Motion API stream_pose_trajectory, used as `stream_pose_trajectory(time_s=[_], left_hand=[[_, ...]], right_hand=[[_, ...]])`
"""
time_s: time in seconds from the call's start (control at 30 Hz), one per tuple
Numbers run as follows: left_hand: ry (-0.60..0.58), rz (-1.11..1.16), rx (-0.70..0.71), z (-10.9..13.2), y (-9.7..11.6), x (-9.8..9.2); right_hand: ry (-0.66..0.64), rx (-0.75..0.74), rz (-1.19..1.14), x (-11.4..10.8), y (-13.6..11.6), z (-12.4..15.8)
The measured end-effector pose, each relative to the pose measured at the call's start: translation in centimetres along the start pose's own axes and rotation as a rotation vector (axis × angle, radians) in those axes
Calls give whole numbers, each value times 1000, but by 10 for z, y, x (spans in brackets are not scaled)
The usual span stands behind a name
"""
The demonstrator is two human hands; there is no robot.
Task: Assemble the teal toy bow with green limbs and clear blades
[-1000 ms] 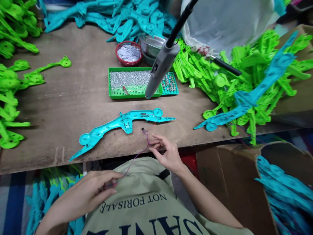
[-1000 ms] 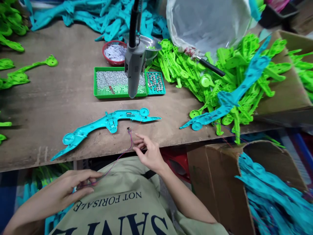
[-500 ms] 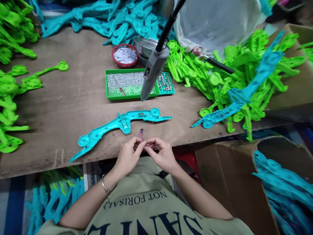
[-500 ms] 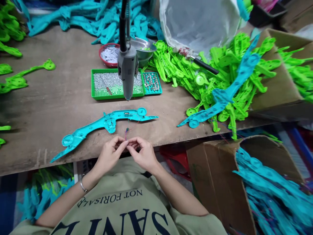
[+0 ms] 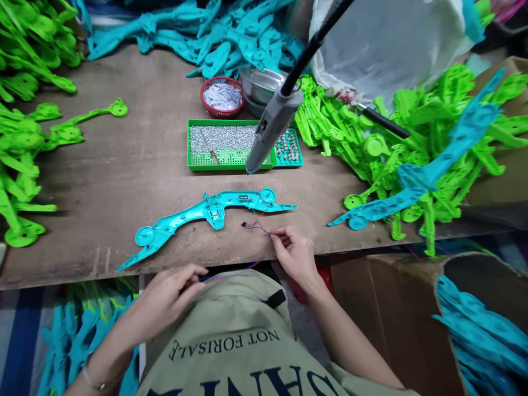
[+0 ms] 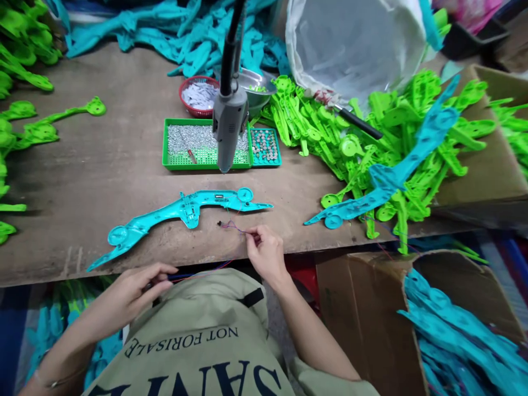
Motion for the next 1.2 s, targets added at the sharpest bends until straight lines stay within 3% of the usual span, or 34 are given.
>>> stream_pose_trajectory(time_s=[0.17,0.3,0.4,0.47,0.5,0.6,0.73,0.83,0.93,1.03,1.13,1.2], left_hand=[[83,-42,45,24,-17,-16],[184,62,51,6,2,-13],[200,249,43,-24,18,-11],[194,491,60,-43,21,-14],[194,608,81,-50,19,-17],[147,880,127,-63,10,-23],[122,1001,121,-66,1,-20],[295,851,156,-66,3,-22],[552,445,296,-61,14,-31],[711,40,484,-53,27,-34],[805,-153,580,-46,29,-34],[858,-195,550,-45,25,-35]], right_hand=[[-121,-77,305,-6,-15,-6],[-112,-399,201,-13,-73,-4],[-470,-609,-6,13,-108,0],[-682,-535,-107,35,-110,-3],[-720,-447,-162,44,-106,-7],[-679,-216,-294,56,-86,-18],[-648,-143,-293,53,-74,-22],[-653,-150,-446,50,-81,-24],[-710,-87,-731,60,-90,-26],[-789,66,-906,80,-92,-26],[-859,165,-927,95,-88,-24],[-801,151,-792,91,-82,-26]])
Point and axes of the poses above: each hand's wrist, its own z-axis away from the middle knuckle, its own x-axis out of the palm, y = z × x, the point moved 5 cm from there along -z, towards the middle knuckle, and after that the axes turned 8 degrees about -y, right-handed, at the moved point
